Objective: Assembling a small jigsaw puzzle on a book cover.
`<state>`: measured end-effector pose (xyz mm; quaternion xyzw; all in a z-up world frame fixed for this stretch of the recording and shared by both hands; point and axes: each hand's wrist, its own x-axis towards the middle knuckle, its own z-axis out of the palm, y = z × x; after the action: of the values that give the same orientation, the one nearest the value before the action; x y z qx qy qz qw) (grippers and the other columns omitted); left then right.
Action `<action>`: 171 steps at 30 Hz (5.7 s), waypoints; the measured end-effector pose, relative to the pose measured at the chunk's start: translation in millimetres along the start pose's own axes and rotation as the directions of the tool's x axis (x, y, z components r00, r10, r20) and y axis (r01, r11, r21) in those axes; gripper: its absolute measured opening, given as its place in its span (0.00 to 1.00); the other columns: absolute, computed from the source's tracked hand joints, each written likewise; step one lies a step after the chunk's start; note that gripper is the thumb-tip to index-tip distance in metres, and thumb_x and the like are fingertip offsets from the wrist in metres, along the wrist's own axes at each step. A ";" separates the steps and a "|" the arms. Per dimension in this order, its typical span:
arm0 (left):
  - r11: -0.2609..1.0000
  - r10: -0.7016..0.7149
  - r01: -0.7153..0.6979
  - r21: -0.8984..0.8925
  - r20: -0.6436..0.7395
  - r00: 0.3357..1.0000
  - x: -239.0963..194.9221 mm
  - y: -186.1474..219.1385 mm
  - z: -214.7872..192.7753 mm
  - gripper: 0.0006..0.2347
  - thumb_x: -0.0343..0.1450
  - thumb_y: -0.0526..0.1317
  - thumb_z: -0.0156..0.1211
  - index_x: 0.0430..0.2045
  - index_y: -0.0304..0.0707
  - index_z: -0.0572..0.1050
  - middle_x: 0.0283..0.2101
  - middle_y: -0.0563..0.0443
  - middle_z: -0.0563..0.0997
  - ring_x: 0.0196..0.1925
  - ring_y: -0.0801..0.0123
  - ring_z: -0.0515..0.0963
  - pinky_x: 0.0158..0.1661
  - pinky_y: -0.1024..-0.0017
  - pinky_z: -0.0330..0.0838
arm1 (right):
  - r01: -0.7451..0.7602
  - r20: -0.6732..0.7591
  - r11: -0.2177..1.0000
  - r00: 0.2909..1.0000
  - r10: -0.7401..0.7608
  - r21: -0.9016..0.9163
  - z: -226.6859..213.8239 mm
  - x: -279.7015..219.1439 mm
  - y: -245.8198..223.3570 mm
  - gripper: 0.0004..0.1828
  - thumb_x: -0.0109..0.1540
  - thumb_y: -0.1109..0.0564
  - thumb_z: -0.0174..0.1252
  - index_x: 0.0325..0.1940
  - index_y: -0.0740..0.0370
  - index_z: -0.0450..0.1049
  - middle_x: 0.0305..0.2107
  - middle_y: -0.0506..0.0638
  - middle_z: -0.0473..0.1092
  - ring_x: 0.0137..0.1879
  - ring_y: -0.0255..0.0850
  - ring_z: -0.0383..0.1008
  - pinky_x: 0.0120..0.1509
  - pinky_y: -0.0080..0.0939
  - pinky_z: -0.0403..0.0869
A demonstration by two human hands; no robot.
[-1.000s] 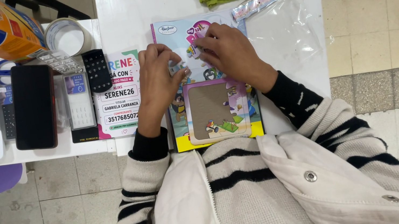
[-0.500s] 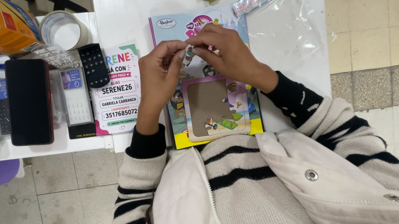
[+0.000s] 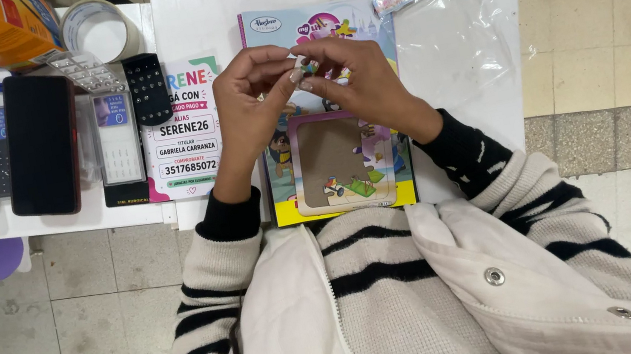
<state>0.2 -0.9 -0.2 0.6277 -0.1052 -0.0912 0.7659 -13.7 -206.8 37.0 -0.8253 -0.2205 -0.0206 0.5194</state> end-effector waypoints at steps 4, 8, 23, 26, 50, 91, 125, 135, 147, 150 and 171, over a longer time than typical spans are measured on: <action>1.000 0.013 -0.013 -0.002 -0.017 1.000 -0.1 -0.1 0.8 0.11 0.72 0.29 0.67 0.47 0.30 0.74 0.41 0.48 0.84 0.39 0.76 0.86 0.32 0.81 0.80 | -0.052 0.017 0.998 0.999 0.051 0.020 -1.2 -0.8 -0.7 0.21 0.65 0.64 0.65 0.63 0.64 0.73 0.42 0.53 0.77 0.39 0.35 0.78 0.45 0.35 0.78; 0.999 0.036 -0.037 0.020 0.038 0.999 -0.2 6.6 3.7 0.13 0.71 0.28 0.63 0.48 0.31 0.73 0.40 0.52 0.81 0.39 0.77 0.85 0.35 0.80 0.80 | -0.132 0.002 0.986 0.991 0.132 0.105 -5.5 0.4 0.1 0.21 0.65 0.65 0.63 0.62 0.65 0.72 0.36 0.49 0.79 0.39 0.32 0.80 0.44 0.33 0.78; 0.960 0.080 -0.079 0.270 0.009 0.997 -29.0 25.0 11.7 0.03 0.73 0.32 0.69 0.35 0.32 0.79 0.32 0.57 0.83 0.31 0.87 0.77 0.30 0.85 0.67 | -0.012 0.092 0.996 0.996 0.021 -0.093 -20.7 -23.1 -30.2 0.13 0.67 0.65 0.64 0.56 0.66 0.79 0.42 0.54 0.76 0.44 0.39 0.80 0.48 0.36 0.78; 0.955 -0.037 0.026 0.295 0.034 0.999 -63.2 35.8 9.0 0.04 0.72 0.32 0.69 0.33 0.32 0.79 0.31 0.57 0.82 0.31 0.86 0.77 0.31 0.84 0.71 | -0.030 0.111 0.978 0.992 0.054 -0.207 -17.7 -53.4 -48.5 0.19 0.63 0.65 0.66 0.59 0.65 0.77 0.44 0.55 0.74 0.45 0.43 0.79 0.48 0.39 0.78; 0.770 -0.193 0.127 0.625 0.039 0.981 -127.3 19.6 13.1 0.06 0.64 0.35 0.73 0.27 0.32 0.82 0.28 0.46 0.85 0.28 0.67 0.85 0.32 0.72 0.78 | 0.087 0.182 0.843 0.983 0.013 -0.531 34.7 -143.5 -62.9 0.10 0.60 0.53 0.68 0.45 0.53 0.84 0.35 0.48 0.70 0.43 0.46 0.71 0.47 0.48 0.68; 0.980 -0.172 0.156 0.119 0.138 0.975 -127.0 4.7 44.8 0.04 0.74 0.34 0.65 0.37 0.31 0.79 0.33 0.52 0.83 0.33 0.84 0.79 0.35 0.82 0.75 | -0.199 0.003 0.972 0.980 0.201 -0.121 -2.7 -136.2 -52.8 0.18 0.65 0.66 0.63 0.60 0.60 0.76 0.39 0.53 0.76 0.40 0.41 0.79 0.46 0.38 0.76; 0.078 0.124 -0.463 0.883 0.452 0.883 -174.6 -0.5 66.5 0.13 0.72 0.38 0.53 0.48 0.34 0.79 0.47 0.48 0.73 0.62 0.60 0.72 0.70 0.44 0.52 | 0.033 0.329 0.959 0.942 0.064 -0.281 -13.1 -108.1 -18.6 0.06 0.64 0.62 0.62 0.46 0.62 0.77 0.37 0.53 0.72 0.43 0.53 0.75 0.45 0.50 0.74; 0.049 0.120 -0.450 0.892 0.442 0.889 -178.3 -0.4 71.0 0.13 0.71 0.37 0.55 0.48 0.34 0.79 0.46 0.47 0.72 0.62 0.57 0.73 0.70 0.32 0.46 | 0.129 0.258 0.870 0.966 -0.002 -0.475 -2.7 -117.6 -25.5 0.09 0.61 0.60 0.66 0.46 0.58 0.81 0.36 0.50 0.72 0.42 0.50 0.76 0.43 0.49 0.74; 0.039 0.128 -0.456 0.889 0.448 0.885 -179.5 -1.1 70.8 0.14 0.72 0.37 0.54 0.50 0.33 0.78 0.46 0.47 0.72 0.63 0.56 0.73 0.70 0.34 0.46 | -0.052 0.101 0.929 0.990 0.096 -0.367 2.8 -130.8 -29.4 0.11 0.61 0.61 0.69 0.47 0.63 0.79 0.38 0.53 0.70 0.38 0.47 0.75 0.41 0.44 0.74; 0.041 0.122 -0.449 0.892 0.442 0.889 -177.8 0.5 69.6 0.15 0.72 0.37 0.54 0.51 0.33 0.78 0.47 0.47 0.73 0.63 0.58 0.73 0.70 0.34 0.48 | -0.147 0.117 0.980 0.980 0.163 -0.134 -4.7 -133.4 -26.9 0.08 0.63 0.63 0.68 0.43 0.63 0.76 0.36 0.50 0.70 0.37 0.39 0.75 0.42 0.38 0.75; 0.973 -0.182 0.205 -0.106 0.192 0.964 -143.6 -19.5 58.9 0.10 0.76 0.32 0.62 0.50 0.23 0.76 0.44 0.44 0.85 0.44 0.72 0.86 0.47 0.74 0.83 | -0.412 0.145 0.834 0.911 0.386 0.368 -16.8 -160.8 -39.6 0.18 0.67 0.67 0.60 0.62 0.66 0.73 0.42 0.51 0.78 0.48 0.34 0.80 0.53 0.34 0.79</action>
<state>-154.2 -21.2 -14.8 0.5750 -0.1064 -0.2287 0.7783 -170.7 -262.1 36.0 -0.7330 -0.0600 0.1591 0.6587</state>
